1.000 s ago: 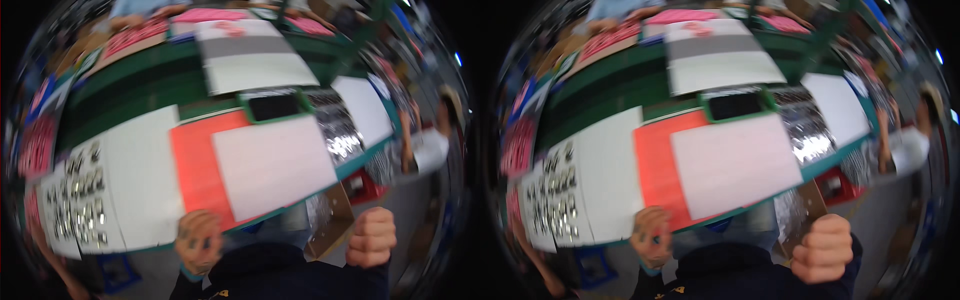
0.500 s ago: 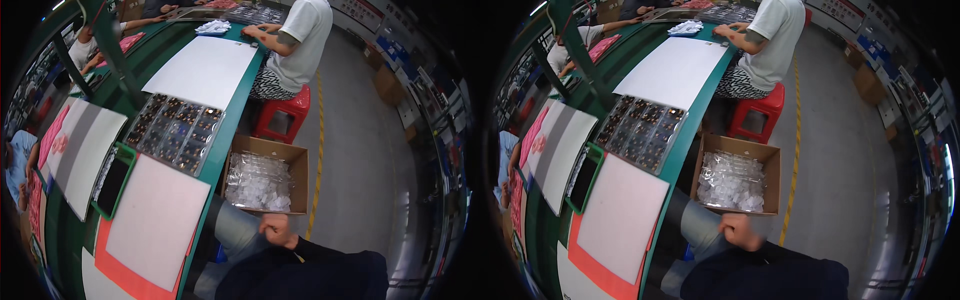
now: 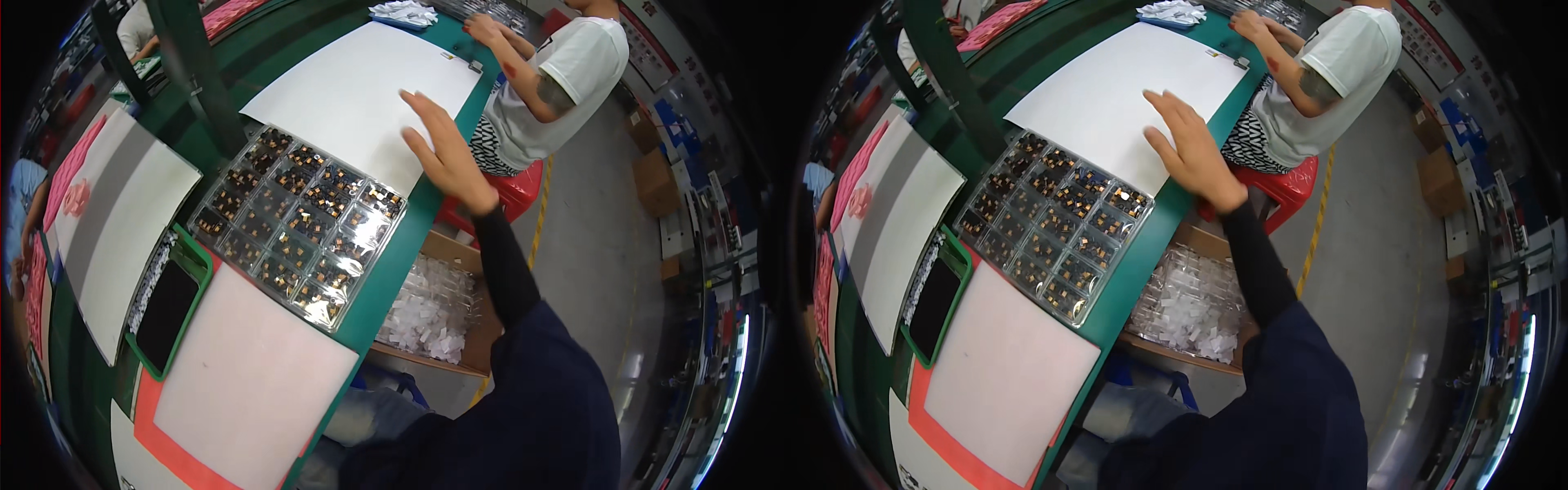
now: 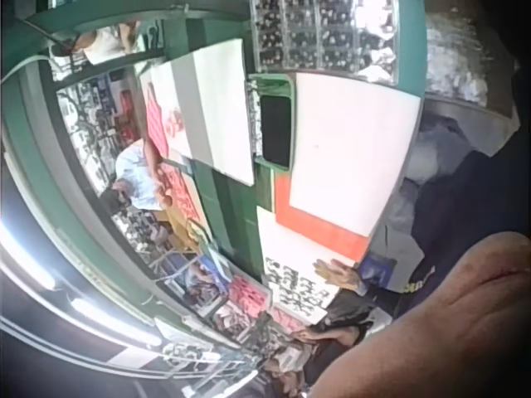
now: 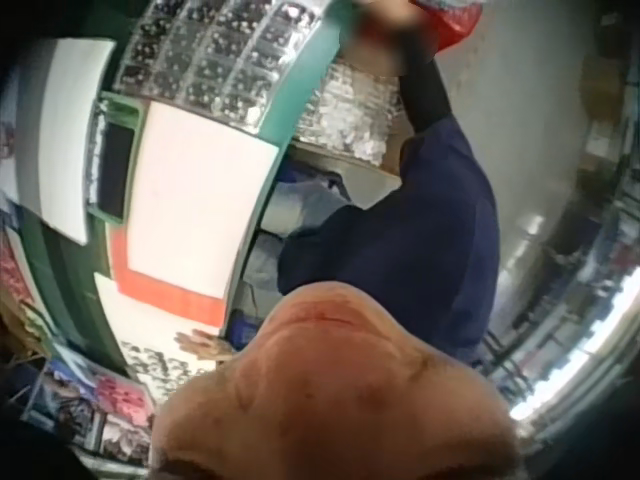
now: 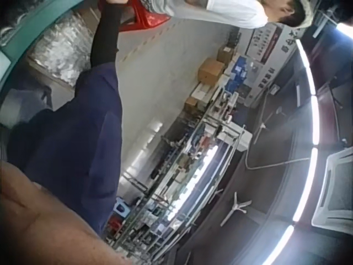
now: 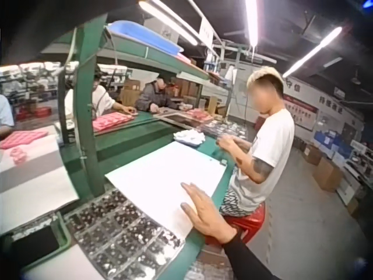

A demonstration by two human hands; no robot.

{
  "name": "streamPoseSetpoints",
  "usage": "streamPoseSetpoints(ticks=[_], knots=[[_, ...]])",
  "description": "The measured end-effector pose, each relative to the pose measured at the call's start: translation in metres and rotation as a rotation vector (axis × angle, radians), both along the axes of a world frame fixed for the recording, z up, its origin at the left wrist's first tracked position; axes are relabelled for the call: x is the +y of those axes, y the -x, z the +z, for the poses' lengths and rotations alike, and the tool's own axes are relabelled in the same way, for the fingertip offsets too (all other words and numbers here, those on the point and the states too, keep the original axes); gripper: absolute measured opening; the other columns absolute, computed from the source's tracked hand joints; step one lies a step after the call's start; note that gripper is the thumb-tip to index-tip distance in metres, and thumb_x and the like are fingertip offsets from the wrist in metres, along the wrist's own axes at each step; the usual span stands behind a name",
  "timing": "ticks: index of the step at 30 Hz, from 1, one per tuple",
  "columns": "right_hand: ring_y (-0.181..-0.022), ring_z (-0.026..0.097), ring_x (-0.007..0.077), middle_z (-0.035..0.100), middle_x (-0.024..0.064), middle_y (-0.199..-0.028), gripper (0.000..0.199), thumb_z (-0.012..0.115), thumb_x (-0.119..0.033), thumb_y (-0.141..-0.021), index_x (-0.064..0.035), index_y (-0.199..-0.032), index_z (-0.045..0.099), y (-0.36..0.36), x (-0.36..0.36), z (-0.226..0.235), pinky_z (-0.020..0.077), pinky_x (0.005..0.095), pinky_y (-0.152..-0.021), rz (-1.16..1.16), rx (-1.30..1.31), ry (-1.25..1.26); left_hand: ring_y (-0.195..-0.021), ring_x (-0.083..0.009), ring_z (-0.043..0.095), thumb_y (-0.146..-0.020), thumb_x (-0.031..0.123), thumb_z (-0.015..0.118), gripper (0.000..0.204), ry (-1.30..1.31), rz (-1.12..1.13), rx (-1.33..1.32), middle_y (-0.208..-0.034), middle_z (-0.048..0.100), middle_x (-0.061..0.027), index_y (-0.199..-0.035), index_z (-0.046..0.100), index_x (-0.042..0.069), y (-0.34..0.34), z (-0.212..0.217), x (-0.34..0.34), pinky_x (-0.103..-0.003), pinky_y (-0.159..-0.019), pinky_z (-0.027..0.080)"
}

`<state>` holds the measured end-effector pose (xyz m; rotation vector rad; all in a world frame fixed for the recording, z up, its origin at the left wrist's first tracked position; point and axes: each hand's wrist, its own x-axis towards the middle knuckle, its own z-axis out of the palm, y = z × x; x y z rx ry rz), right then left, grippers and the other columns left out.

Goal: The recorder is inspecting small printed circuit boards (PCBs) and placing them into a compartmentalized tray on an assembly line.

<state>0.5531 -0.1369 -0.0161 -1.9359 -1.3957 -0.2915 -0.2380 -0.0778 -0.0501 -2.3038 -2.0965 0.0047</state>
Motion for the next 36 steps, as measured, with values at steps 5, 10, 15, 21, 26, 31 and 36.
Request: streamPoseSetpoints(ticks=[5, 10, 15, 21, 26, 31, 36], knots=[[-0.156, 0.025, 0.0366, 0.038, 0.0169, -0.163, 0.063, 0.041, -0.051, -0.108, -0.0117, -0.158, 0.041, -0.048, -0.002, -0.052, 0.0216, 0.0490, -0.126, -0.128, -0.169, 0.361, -0.155, -0.0304, 0.028, -0.113, 0.042, 0.033, 0.057, 0.094, 0.128, 0.083, -0.168, 0.030, -0.0127, -0.162, 0.034, 0.012, 0.018, 0.002, 0.004, -0.042, -0.127, 0.021], [-0.157, 0.021, 0.0350, 0.032, 0.0138, -0.167, 0.069, 0.038, -0.059, -0.107, -0.0152, -0.160, 0.038, -0.054, -0.019, -0.049, 0.0174, 0.0485, -0.128, -0.153, -0.172, 0.492, -0.156, -0.0296, 0.026, -0.113, 0.045, 0.030, 0.061, 0.041, -0.010, 0.146, -0.170, 0.027, -0.0115, -0.163, 0.029, 0.011, 0.054, -0.029, 0.004, -0.046, -0.128, 0.019], [-0.158, 0.021, 0.0336, 0.032, 0.0117, -0.168, 0.070, 0.039, -0.061, -0.106, -0.0159, -0.160, 0.039, -0.056, -0.017, -0.055, 0.0163, 0.0473, -0.128, -0.106, -0.150, 0.493, -0.156, -0.0291, 0.025, -0.113, 0.046, 0.031, 0.062, 0.002, -0.005, 0.139, -0.170, 0.025, -0.0108, -0.164, 0.028, 0.012, 0.082, -0.043, -0.006, -0.049, -0.128, 0.016], [-0.158, 0.021, 0.0325, 0.032, 0.0110, -0.168, 0.072, 0.041, -0.062, -0.105, -0.0152, -0.160, 0.040, -0.058, -0.040, -0.040, 0.0159, 0.0466, -0.129, -0.077, -0.115, 0.509, -0.157, -0.0290, 0.024, -0.113, 0.047, 0.031, 0.062, -0.033, 0.053, 0.023, -0.171, 0.025, -0.0093, -0.164, 0.029, 0.012, 0.099, -0.046, -0.036, -0.050, -0.127, 0.016], [-0.158, 0.021, 0.0321, 0.033, 0.0106, -0.168, 0.071, 0.042, -0.061, -0.105, -0.0147, -0.159, 0.040, -0.055, -0.045, -0.037, 0.0161, 0.0464, -0.129, -0.066, -0.108, 0.496, -0.157, -0.0288, 0.023, -0.113, 0.048, 0.030, 0.062, -0.051, 0.080, -0.043, -0.171, 0.025, -0.0081, -0.164, 0.029, 0.013, 0.085, -0.045, -0.043, -0.052, -0.127, 0.015], [-0.158, 0.021, 0.0318, 0.033, 0.0105, -0.167, 0.069, 0.043, -0.058, -0.105, -0.0148, -0.159, 0.041, -0.051, -0.046, -0.044, 0.0164, 0.0462, -0.128, -0.101, -0.125, 0.483, -0.158, -0.0287, 0.021, -0.112, 0.049, 0.030, 0.062, -0.067, 0.070, -0.073, -0.171, 0.025, -0.0069, -0.164, 0.030, 0.013, 0.058, -0.033, -0.029, -0.053, -0.126, 0.015], [-0.157, 0.022, 0.0322, 0.034, 0.0112, -0.167, 0.068, 0.045, -0.057, -0.105, -0.0149, -0.158, 0.042, -0.055, -0.051, -0.045, 0.0167, 0.0464, -0.128, -0.079, -0.105, 0.491, -0.158, -0.0286, 0.020, -0.112, 0.049, 0.030, 0.062, -0.067, 0.048, -0.105, -0.172, 0.024, -0.0057, -0.164, 0.031, 0.014, 0.020, -0.021, -0.006, -0.054, -0.126, 0.014]])
